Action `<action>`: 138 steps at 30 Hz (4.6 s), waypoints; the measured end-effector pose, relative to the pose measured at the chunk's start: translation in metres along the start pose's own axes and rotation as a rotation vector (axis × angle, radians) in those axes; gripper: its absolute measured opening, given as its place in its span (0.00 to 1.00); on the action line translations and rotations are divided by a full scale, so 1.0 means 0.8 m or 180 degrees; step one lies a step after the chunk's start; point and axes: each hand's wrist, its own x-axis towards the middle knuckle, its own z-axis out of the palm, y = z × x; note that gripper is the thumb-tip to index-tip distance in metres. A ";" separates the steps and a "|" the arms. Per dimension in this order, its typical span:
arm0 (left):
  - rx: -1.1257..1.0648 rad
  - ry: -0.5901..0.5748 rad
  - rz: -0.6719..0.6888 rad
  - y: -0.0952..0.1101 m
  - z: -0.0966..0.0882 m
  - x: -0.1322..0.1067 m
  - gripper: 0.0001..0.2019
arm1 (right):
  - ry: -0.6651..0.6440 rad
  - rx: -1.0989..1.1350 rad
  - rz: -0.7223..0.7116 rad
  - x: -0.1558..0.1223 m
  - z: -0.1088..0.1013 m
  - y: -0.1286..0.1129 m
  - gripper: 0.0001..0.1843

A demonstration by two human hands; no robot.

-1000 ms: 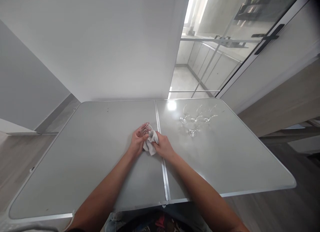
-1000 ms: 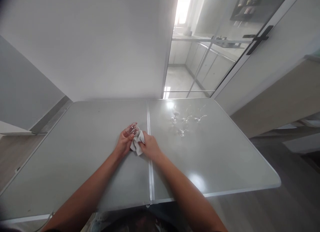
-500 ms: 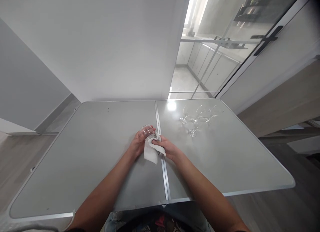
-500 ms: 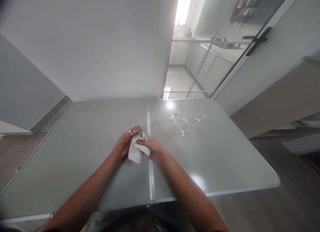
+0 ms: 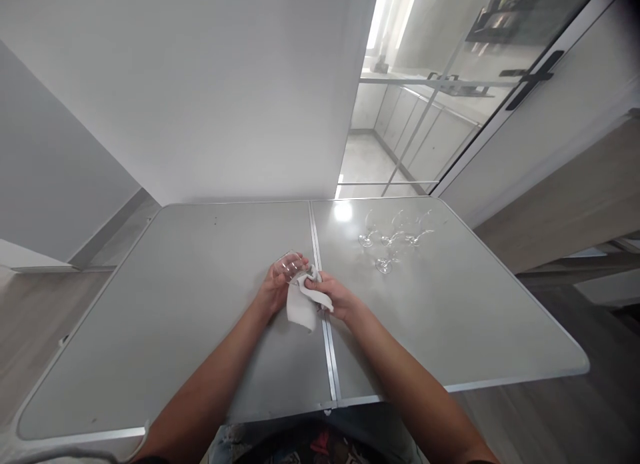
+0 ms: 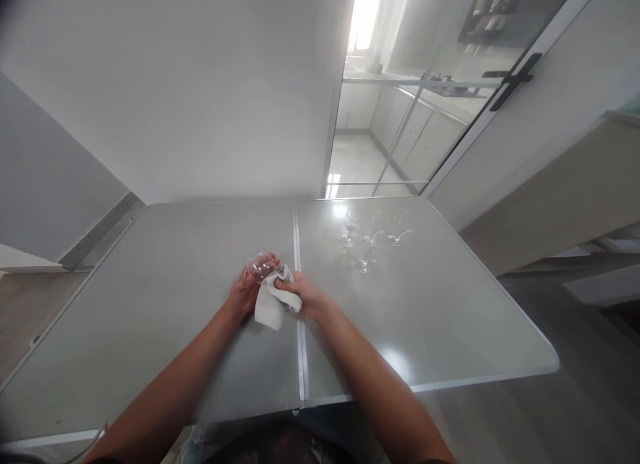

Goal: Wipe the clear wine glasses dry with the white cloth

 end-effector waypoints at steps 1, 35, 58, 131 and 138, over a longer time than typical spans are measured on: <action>-0.0025 -0.0031 -0.0053 0.000 0.001 -0.001 0.38 | -0.0087 0.0155 0.0166 0.000 -0.001 0.000 0.23; 0.1010 0.0675 0.1195 -0.015 0.022 0.011 0.34 | 0.2025 0.0033 -0.1458 0.031 -0.003 0.034 0.20; 0.1206 0.1469 0.1200 -0.019 0.020 0.015 0.14 | 0.1184 0.0173 -0.0963 0.020 0.007 0.023 0.23; 0.2608 0.0219 0.0397 -0.011 0.006 0.013 0.23 | 0.4175 -0.3807 -0.0655 -0.184 -0.261 -0.087 0.18; 0.2684 0.0172 0.0256 -0.011 0.009 0.013 0.24 | 0.4034 -0.3943 -0.0507 -0.167 -0.275 -0.082 0.20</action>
